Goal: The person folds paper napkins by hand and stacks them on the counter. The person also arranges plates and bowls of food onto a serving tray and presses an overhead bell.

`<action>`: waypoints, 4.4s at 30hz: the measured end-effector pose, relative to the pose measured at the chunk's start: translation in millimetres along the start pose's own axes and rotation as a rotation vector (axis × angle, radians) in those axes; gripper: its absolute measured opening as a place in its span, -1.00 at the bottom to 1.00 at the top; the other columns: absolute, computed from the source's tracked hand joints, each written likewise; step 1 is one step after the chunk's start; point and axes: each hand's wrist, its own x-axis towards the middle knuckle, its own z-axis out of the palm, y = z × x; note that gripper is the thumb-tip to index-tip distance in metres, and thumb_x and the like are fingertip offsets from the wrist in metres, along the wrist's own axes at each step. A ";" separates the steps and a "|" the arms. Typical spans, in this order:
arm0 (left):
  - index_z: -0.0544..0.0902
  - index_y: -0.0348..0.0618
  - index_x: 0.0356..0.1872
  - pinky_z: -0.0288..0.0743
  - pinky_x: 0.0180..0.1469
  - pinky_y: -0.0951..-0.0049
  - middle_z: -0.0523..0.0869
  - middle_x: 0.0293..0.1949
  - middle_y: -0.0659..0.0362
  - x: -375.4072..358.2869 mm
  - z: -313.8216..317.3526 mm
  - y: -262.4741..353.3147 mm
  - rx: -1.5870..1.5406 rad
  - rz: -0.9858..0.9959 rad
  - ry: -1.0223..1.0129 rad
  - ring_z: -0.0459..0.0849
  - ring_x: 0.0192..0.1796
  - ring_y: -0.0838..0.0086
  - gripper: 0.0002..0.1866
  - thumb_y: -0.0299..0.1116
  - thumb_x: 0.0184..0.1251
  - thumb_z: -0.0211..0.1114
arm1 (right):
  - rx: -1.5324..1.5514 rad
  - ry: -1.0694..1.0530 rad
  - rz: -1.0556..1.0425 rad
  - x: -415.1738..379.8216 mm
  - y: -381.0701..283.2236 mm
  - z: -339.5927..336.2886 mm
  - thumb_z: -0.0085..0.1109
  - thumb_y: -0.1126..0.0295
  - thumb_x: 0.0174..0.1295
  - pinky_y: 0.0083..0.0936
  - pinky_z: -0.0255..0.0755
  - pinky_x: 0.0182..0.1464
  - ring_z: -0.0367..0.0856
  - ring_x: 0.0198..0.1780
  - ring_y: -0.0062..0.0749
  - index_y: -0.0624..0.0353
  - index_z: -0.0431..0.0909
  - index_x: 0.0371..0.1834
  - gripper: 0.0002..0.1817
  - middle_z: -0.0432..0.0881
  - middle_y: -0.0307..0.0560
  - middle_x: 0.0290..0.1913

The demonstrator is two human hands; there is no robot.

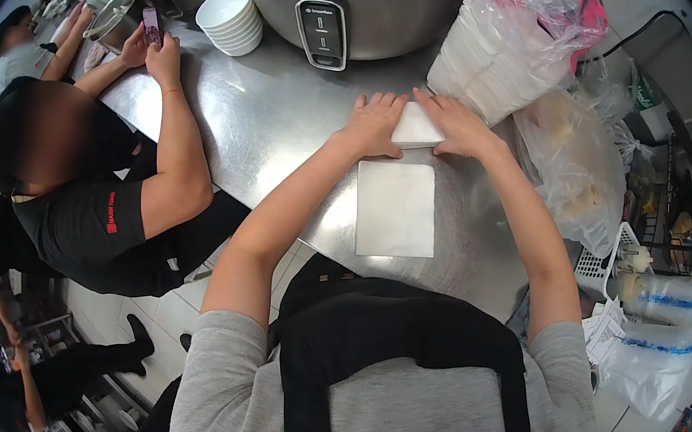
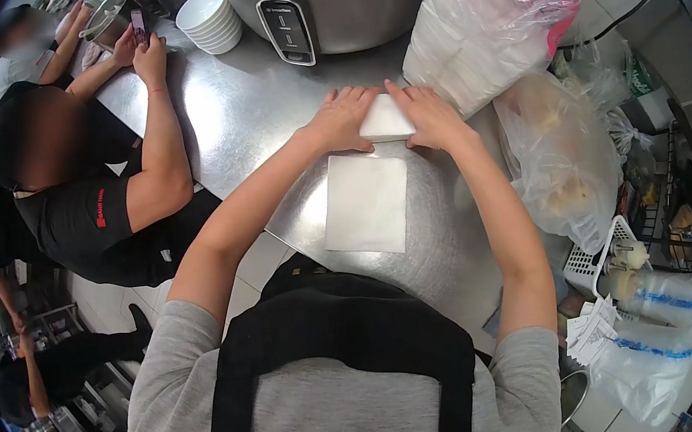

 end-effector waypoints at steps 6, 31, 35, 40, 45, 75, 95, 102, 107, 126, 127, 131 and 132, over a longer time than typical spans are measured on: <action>0.03 -0.20 0.43 -0.08 0.42 -0.06 0.16 0.40 -0.10 -14.5 4.9 -3.4 -0.187 0.014 0.234 0.04 0.47 0.11 0.05 0.03 -0.02 0.40 | 0.123 0.261 -0.081 -16.8 -1.6 1.5 0.39 0.20 -0.05 -0.28 0.11 0.39 0.19 0.38 0.03 0.27 0.04 0.42 -0.02 0.28 0.20 0.31; 0.14 -0.35 0.36 -0.04 0.37 -0.18 0.16 0.39 -0.12 11.7 69.3 10.7 -0.003 -0.024 0.410 0.06 0.46 0.08 -0.33 -0.13 0.30 -0.10 | 0.035 0.478 0.002 16.9 6.3 82.2 -0.13 0.31 0.31 -0.03 -0.05 0.40 0.15 0.40 -0.05 0.26 0.20 0.33 -0.48 0.27 0.09 0.34; 0.14 -0.31 0.37 -0.06 0.37 -0.20 0.15 0.39 -0.12 14.2 55.5 1.9 0.011 0.067 0.330 0.07 0.46 0.08 -0.33 -0.14 0.31 -0.06 | -0.089 0.469 0.092 16.1 4.4 86.5 -0.16 0.29 0.35 -0.03 -0.01 0.40 0.15 0.39 -0.04 0.31 0.17 0.34 -0.47 0.26 0.11 0.34; 0.24 -0.31 0.29 0.08 0.34 -0.04 0.23 0.34 -0.11 -47.9 37.5 25.8 -0.126 0.149 0.495 0.18 0.39 0.07 -0.36 -0.25 0.20 0.17 | -0.094 0.493 0.116 5.6 0.4 71.2 -0.05 0.32 0.31 -0.10 0.02 0.39 0.17 0.39 -0.01 0.33 0.17 0.34 -0.44 0.25 0.14 0.35; 0.45 -0.20 0.10 0.33 0.15 0.21 0.45 0.16 -0.02 -138.2 37.9 37.6 -0.328 0.319 0.229 0.43 0.15 0.12 -0.43 -0.30 0.00 0.36 | 0.017 0.704 0.005 -36.6 -45.4 32.7 0.07 0.42 0.22 -0.19 0.13 0.34 0.25 0.33 0.00 0.30 0.32 0.23 -0.52 0.32 0.14 0.30; 0.64 -0.18 -0.29 0.46 0.06 0.27 0.62 0.08 0.06 -167.1 39.5 26.8 -0.514 0.180 0.168 0.58 0.05 0.19 -0.82 -0.38 0.06 0.35 | 0.802 0.118 0.191 -131.5 -114.0 58.1 0.17 0.53 0.08 -0.42 0.43 -0.05 0.57 -0.02 -0.22 0.28 0.53 -0.38 -0.93 0.65 -0.06 -0.07; 0.33 -0.11 0.21 0.46 -0.42 0.33 0.60 -0.55 0.11 -133.7 36.7 26.0 -0.777 -0.324 0.137 0.63 -0.48 0.26 -0.40 -0.36 0.12 0.35 | 1.164 0.406 0.524 -92.8 -81.5 93.4 0.18 0.44 0.22 -0.67 0.39 -0.37 0.57 -0.40 -0.69 0.36 0.54 -0.25 -0.83 0.69 -0.04 -0.39; 0.14 -0.04 0.36 0.42 -0.47 0.34 0.51 -0.65 0.16 -121.1 44.8 19.6 -0.688 -0.337 0.216 0.57 -0.57 0.30 -0.24 -0.41 0.14 0.33 | 0.819 0.408 0.709 -81.2 -83.2 81.9 0.19 0.38 0.20 -0.50 0.19 -0.55 0.28 -0.64 -0.68 0.28 0.46 -0.44 -0.80 0.45 -0.18 -0.72; 0.11 -0.07 0.37 0.42 -0.47 0.32 0.52 -0.64 0.16 -118.2 44.8 20.3 -0.616 -0.322 0.203 0.58 -0.57 0.28 -0.23 -0.43 0.15 0.31 | 0.718 0.440 0.686 -79.6 -81.7 84.5 0.18 0.33 0.21 -0.40 0.15 -0.59 0.25 -0.71 -0.53 0.26 0.45 -0.43 -0.78 0.37 -0.11 -0.76; 0.33 -0.12 0.27 0.50 -0.23 0.28 0.61 -0.20 0.09 -115.0 31.6 25.2 -0.277 -0.213 0.329 0.61 -0.15 0.25 -0.35 -0.40 0.10 0.32 | 0.539 0.339 0.747 -69.9 -80.3 83.7 0.15 0.20 0.23 -0.14 0.26 -0.48 0.48 -0.59 0.02 0.24 0.44 -0.36 -0.71 0.46 0.07 -0.68; 0.33 -0.12 0.27 0.50 -0.23 0.28 0.61 -0.20 0.09 -111.8 32.4 25.2 -0.275 -0.209 0.331 0.61 -0.15 0.25 -0.35 -0.40 0.10 0.32 | 0.537 0.347 0.733 -70.1 -79.4 84.6 0.15 0.20 0.23 -0.14 0.27 -0.48 0.48 -0.59 0.03 0.23 0.44 -0.36 -0.71 0.47 0.08 -0.67; 0.33 -0.27 0.25 0.31 0.21 0.19 0.37 0.24 -0.05 -93.7 51.0 40.9 -0.097 0.144 0.375 0.33 0.29 0.11 -0.39 -0.34 0.15 0.26 | 0.511 0.370 0.730 -70.0 -80.3 84.8 0.14 0.21 0.23 -0.15 0.29 -0.46 0.50 -0.57 0.03 0.23 0.45 -0.33 -0.73 0.48 0.09 -0.66; 0.28 -0.32 0.28 0.20 0.33 0.13 0.29 0.32 -0.09 -89.8 57.0 45.7 -0.079 0.194 0.306 0.23 0.38 0.07 -0.37 -0.28 0.21 0.22 | 0.520 0.369 0.729 -70.0 -80.4 83.2 0.14 0.23 0.23 -0.16 0.31 -0.45 0.51 -0.57 0.03 0.22 0.46 -0.32 -0.75 0.49 0.07 -0.66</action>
